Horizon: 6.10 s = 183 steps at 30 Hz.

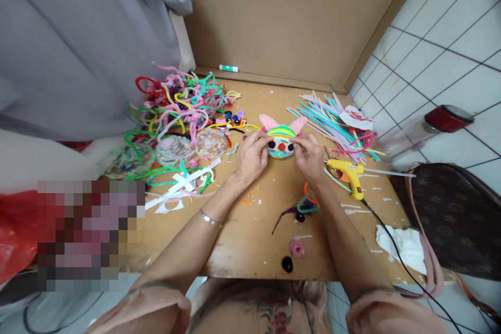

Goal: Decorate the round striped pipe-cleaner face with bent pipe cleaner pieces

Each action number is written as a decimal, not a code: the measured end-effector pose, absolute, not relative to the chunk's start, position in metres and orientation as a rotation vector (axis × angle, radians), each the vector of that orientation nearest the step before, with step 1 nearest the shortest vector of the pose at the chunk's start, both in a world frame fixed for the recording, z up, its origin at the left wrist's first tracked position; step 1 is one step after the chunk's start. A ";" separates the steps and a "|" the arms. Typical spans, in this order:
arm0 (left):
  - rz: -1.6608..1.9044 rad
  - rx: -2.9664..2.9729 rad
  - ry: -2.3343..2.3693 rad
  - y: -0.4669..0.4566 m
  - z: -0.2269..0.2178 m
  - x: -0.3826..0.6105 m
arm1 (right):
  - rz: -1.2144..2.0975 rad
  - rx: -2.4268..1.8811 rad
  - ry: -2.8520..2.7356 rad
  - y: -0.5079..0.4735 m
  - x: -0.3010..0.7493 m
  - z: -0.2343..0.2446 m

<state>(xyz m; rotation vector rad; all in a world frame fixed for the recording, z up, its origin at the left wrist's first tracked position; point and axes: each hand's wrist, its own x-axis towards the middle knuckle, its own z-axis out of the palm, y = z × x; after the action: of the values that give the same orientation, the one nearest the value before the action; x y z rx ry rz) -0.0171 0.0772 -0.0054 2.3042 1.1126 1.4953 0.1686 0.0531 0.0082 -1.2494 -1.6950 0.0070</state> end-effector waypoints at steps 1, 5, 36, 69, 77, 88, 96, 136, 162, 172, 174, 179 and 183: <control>1.485 2.302 1.109 0.077 -0.005 -0.017 | 0.014 -1.248 -1.688 0.053 0.169 0.008; 1.466 2.294 1.093 0.076 -0.004 -0.018 | 0.031 -1.266 -1.651 0.054 0.169 0.009; 1.442 2.289 1.129 0.076 -0.005 -0.016 | 0.092 -1.332 -1.575 0.056 0.167 0.007; 1.471 2.282 1.109 0.077 -0.006 -0.016 | 0.083 -1.356 -1.558 0.058 0.166 0.001; 1.457 2.293 1.112 0.077 -0.007 -0.016 | 0.061 -1.347 -1.564 0.058 0.166 0.001; 1.472 2.307 1.153 0.077 -0.008 -0.016 | 0.055 -1.345 -1.575 0.055 0.167 0.002; 1.466 2.307 1.189 0.076 -0.005 -0.016 | -0.049 -1.337 -1.609 0.047 0.166 0.011; 1.690 2.470 1.178 0.070 0.014 -0.027 | -0.097 -1.375 -1.703 -0.006 0.117 0.043; 1.598 2.515 1.105 0.069 0.007 -0.015 | 0.154 -1.380 -1.497 0.004 0.137 0.043; 1.573 2.523 1.127 0.072 0.003 -0.016 | 0.219 -1.368 -1.460 0.005 0.138 0.041; 1.575 2.542 1.144 0.072 0.003 -0.016 | 0.256 -1.364 -1.438 0.005 0.137 0.042; 1.547 2.573 1.167 0.072 0.004 -0.017 | 0.385 -1.347 -1.383 0.004 0.136 0.045; 1.521 2.547 1.141 0.072 0.004 -0.017 | 0.433 -1.351 -1.345 0.004 0.136 0.048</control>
<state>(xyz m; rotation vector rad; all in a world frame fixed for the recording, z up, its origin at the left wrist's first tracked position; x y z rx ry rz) -0.0173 0.0718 0.0040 2.5468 1.1406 1.5214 0.1356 0.0035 0.0480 -1.3514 -1.3447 0.4329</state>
